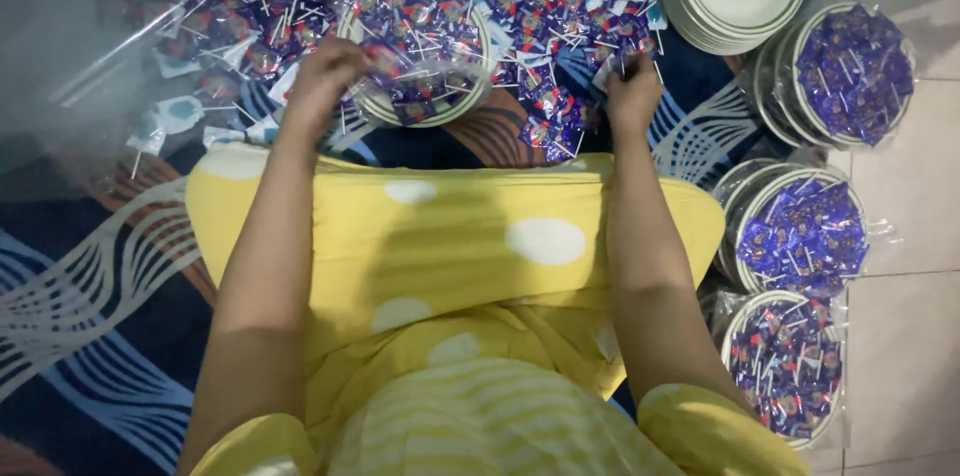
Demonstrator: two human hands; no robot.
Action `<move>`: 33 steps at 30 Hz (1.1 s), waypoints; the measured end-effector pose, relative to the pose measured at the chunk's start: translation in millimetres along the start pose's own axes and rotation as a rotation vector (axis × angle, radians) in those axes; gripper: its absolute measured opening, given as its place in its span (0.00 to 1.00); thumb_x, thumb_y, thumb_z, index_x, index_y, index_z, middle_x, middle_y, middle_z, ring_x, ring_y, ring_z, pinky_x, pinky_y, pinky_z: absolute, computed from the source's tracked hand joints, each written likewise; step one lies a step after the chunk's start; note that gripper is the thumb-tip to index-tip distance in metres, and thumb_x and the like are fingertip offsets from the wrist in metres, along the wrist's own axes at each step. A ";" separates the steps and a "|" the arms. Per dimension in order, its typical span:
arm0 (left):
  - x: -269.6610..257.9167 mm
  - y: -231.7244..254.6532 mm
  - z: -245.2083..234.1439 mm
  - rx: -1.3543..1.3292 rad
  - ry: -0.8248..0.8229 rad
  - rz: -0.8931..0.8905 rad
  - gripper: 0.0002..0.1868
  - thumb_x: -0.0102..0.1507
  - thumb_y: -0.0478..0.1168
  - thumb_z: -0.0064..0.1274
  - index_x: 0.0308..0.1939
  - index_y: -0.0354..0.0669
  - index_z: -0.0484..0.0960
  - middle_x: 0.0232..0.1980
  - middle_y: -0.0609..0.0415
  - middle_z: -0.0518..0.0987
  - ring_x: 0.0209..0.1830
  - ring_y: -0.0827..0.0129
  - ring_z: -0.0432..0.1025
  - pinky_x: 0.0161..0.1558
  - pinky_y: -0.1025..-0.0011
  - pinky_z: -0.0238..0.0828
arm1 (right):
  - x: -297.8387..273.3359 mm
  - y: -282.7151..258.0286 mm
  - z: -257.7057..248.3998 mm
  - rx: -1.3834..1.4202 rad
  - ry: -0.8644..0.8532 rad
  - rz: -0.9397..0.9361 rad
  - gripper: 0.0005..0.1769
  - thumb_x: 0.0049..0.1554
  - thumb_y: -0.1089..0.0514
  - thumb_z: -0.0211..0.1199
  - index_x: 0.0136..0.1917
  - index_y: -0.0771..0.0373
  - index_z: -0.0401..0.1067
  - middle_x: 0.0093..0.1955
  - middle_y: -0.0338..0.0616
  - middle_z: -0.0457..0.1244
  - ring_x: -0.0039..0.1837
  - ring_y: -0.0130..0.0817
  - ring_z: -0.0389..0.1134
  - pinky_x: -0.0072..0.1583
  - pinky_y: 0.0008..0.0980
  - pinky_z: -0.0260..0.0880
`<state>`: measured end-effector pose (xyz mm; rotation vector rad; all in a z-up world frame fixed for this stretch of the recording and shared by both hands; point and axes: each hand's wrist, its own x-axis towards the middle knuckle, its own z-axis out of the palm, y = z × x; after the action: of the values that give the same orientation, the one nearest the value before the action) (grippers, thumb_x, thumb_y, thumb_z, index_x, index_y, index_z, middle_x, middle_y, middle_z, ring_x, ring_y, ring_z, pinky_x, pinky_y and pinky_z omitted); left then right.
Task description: The person packs multiple small blue packets into clear plastic bags by hand while sitting on the floor.
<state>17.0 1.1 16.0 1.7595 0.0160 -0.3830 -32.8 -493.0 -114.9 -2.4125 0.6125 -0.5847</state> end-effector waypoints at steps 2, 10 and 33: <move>18.5 -46.3 9.3 0.197 -0.090 0.231 0.09 0.61 0.42 0.63 0.43 0.47 0.87 0.49 0.49 0.75 0.52 0.50 0.73 0.58 0.59 0.69 | -6.6 -16.3 -5.7 0.000 -0.005 -0.068 0.14 0.45 0.62 0.72 0.47 0.58 0.76 0.43 0.51 0.70 0.48 0.56 0.72 0.52 0.48 0.72; 27.5 -51.8 38.0 1.057 0.105 0.658 0.34 0.47 0.33 0.69 0.54 0.47 0.70 0.56 0.43 0.64 0.53 0.46 0.60 0.41 0.53 0.68 | -62.1 -136.1 -25.1 0.255 -0.381 -0.164 0.16 0.56 0.73 0.58 0.56 0.64 0.77 0.61 0.50 0.59 0.60 0.44 0.69 0.65 0.35 0.75; 63.3 -118.0 -93.5 0.808 0.458 0.418 0.10 0.65 0.44 0.56 0.47 0.44 0.79 0.52 0.37 0.72 0.51 0.39 0.66 0.51 0.49 0.61 | -154.9 -204.5 53.9 0.003 -0.346 -0.792 0.21 0.61 0.61 0.55 0.67 0.65 0.71 0.61 0.53 0.60 0.60 0.56 0.59 0.60 0.55 0.59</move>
<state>74.1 104.8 -96.5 2.5408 -0.2024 0.3866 -69.2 -237.5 -68.4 -2.6162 -0.5180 -0.4387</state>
